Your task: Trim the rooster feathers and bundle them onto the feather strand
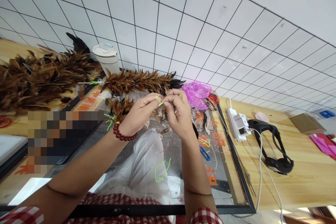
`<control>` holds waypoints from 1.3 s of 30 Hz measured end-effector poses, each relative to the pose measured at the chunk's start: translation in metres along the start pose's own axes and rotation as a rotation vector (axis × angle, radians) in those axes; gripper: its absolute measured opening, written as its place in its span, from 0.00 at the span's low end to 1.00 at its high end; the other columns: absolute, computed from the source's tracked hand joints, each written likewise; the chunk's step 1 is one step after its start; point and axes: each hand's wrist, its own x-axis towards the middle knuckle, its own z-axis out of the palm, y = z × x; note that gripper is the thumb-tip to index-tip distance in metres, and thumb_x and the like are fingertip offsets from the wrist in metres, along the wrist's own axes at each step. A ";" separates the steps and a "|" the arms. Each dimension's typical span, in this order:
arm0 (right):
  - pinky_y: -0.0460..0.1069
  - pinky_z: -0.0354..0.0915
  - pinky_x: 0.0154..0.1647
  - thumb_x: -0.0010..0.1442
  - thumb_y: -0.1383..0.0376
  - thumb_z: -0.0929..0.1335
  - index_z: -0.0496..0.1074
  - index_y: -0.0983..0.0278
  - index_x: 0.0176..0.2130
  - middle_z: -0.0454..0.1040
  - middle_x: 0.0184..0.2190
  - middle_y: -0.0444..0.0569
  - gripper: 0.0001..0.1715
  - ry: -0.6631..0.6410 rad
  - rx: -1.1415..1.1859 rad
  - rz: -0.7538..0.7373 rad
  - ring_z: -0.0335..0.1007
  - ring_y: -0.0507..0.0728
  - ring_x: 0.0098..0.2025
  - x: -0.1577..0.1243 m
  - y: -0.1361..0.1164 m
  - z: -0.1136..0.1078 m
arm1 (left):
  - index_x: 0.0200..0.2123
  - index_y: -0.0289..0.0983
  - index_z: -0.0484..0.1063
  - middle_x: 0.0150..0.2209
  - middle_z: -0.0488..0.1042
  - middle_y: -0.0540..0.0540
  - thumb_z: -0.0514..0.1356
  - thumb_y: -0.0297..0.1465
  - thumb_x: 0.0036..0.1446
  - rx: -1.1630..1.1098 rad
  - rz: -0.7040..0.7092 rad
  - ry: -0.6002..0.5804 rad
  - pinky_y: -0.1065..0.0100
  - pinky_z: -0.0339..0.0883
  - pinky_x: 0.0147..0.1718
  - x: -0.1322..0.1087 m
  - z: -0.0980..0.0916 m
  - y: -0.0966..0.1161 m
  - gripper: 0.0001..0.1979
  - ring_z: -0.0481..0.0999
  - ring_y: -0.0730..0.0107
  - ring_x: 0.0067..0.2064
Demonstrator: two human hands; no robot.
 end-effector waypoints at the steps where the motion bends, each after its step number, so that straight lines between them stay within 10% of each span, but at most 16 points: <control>1: 0.56 0.62 0.50 0.62 0.66 0.63 0.70 0.62 0.35 0.69 0.41 0.51 0.06 0.003 -0.007 -0.009 0.65 0.57 0.47 0.000 0.000 0.000 | 0.25 0.36 0.70 0.31 0.70 0.47 0.56 0.33 0.56 -0.061 -0.049 -0.006 0.68 0.64 0.37 0.000 0.000 0.000 0.10 0.69 0.71 0.36; 9: 0.56 0.65 0.51 0.56 0.64 0.69 0.67 0.60 0.50 0.71 0.47 0.53 0.21 -0.079 0.239 0.063 0.67 0.57 0.50 -0.003 0.006 0.001 | 0.24 0.35 0.72 0.27 0.70 0.49 0.61 0.33 0.50 -0.260 -0.194 -0.093 0.70 0.63 0.32 0.002 -0.002 0.006 0.08 0.68 0.74 0.31; 13: 0.55 0.67 0.50 0.55 0.64 0.70 0.74 0.60 0.43 0.74 0.42 0.50 0.13 0.016 0.268 0.108 0.70 0.56 0.47 -0.003 0.010 0.003 | 0.24 0.35 0.71 0.28 0.70 0.49 0.60 0.33 0.52 -0.241 -0.178 -0.102 0.70 0.64 0.32 0.003 -0.004 0.006 0.08 0.69 0.74 0.31; 26: 0.55 0.71 0.44 0.51 0.62 0.74 0.77 0.58 0.30 0.78 0.32 0.47 0.03 0.164 0.373 0.197 0.74 0.56 0.38 -0.003 -0.001 0.009 | 0.36 0.38 0.75 0.39 0.75 0.42 0.55 0.31 0.59 0.523 0.449 0.178 0.63 0.66 0.46 -0.005 -0.006 0.004 0.09 0.72 0.67 0.43; 39: 0.45 0.72 0.25 0.44 0.60 0.77 0.76 0.63 0.35 0.75 0.22 0.42 0.17 -0.028 0.945 0.723 0.71 0.49 0.21 0.002 -0.003 0.010 | 0.42 0.40 0.78 0.32 0.77 0.45 0.53 0.30 0.58 0.800 0.584 0.178 0.72 0.66 0.34 -0.009 -0.017 -0.006 0.14 0.74 0.72 0.32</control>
